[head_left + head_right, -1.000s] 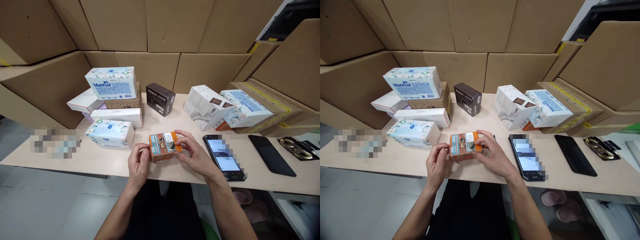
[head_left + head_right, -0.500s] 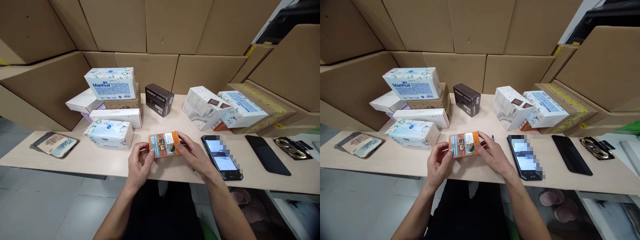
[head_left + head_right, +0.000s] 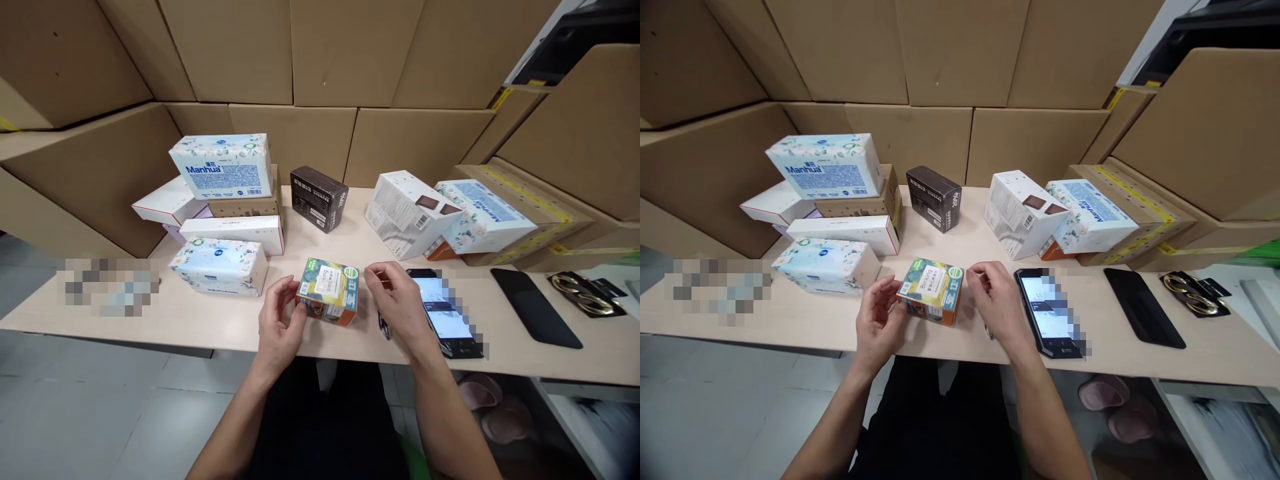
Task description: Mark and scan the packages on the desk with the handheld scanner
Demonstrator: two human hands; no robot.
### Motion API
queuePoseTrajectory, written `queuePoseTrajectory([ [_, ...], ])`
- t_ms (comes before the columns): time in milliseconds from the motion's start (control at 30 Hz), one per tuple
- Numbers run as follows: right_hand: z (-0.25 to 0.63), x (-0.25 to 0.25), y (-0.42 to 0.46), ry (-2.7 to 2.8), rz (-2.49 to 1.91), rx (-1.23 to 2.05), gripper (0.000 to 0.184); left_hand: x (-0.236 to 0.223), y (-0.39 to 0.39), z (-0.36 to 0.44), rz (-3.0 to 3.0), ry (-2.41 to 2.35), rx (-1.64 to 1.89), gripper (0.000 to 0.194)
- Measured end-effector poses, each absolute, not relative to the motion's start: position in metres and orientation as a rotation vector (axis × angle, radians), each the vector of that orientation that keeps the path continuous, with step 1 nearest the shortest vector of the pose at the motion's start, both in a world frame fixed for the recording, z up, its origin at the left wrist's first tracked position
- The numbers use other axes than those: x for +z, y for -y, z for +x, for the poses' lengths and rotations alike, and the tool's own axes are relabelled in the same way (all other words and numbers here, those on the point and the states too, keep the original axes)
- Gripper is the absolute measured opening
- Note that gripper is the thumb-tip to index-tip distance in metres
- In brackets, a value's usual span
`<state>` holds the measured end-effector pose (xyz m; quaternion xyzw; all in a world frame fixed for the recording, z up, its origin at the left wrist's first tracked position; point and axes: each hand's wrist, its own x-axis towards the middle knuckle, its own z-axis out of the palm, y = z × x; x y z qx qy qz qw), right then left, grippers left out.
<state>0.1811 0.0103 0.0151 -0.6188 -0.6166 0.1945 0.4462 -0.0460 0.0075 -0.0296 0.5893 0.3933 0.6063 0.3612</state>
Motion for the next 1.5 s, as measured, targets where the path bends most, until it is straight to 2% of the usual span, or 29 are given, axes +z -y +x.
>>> queuePoseTrajectory([
  [133, 0.185, 0.008, -0.013, 1.659, -1.994, 0.126, 0.039, -0.031, -0.009, -0.050, 1.612, -1.096, 1.549, 0.042],
  [267, 0.184, 0.009, -0.011, 1.786, -2.210, 0.203, 0.040, -0.022, -0.007, -0.052, 1.985, -1.160, 1.602, 0.044],
  [400, 0.183, 0.011, -0.009, 1.839, -2.108, 0.321, 0.030, -0.011, 0.000, -0.040, 2.374, -1.242, 1.551, 0.055],
  [533, 0.184, 0.010, -0.011, 1.785, -1.938, 0.361, 0.027, -0.008, 0.004, -0.018, 2.520, -1.340, 1.531, 0.065],
  [733, 0.188, 0.013, -0.013, 1.452, -1.727, 0.296, 0.030, -0.011, 0.002, -0.005, 2.457, -1.505, 1.432, 0.053],
  [900, 0.186, 0.021, -0.008, 0.962, -1.045, 0.630, 0.017, -0.009, 0.005, -0.016, 2.310, -1.256, 1.412, 0.045],
  [1000, 0.183, 0.028, -0.008, 0.879, -0.849, 0.753, 0.031, -0.005, 0.005, -0.024, 2.263, -1.064, 1.398, 0.046],
  [1300, 0.170, 0.030, -0.012, 0.906, -1.005, 0.799, 0.030, -0.009, 0.000, -0.032, 2.135, -0.872, 1.450, 0.046],
  [1400, 0.158, 0.034, -0.012, 1.026, -1.041, 0.816, 0.029, -0.009, -0.001, -0.032, 2.102, -0.849, 1.525, 0.036],
  [1500, 0.145, 0.036, -0.015, 1.220, -1.164, 0.726, 0.027, -0.008, -0.002, -0.031, 2.092, -0.898, 1.559, 0.019],
])
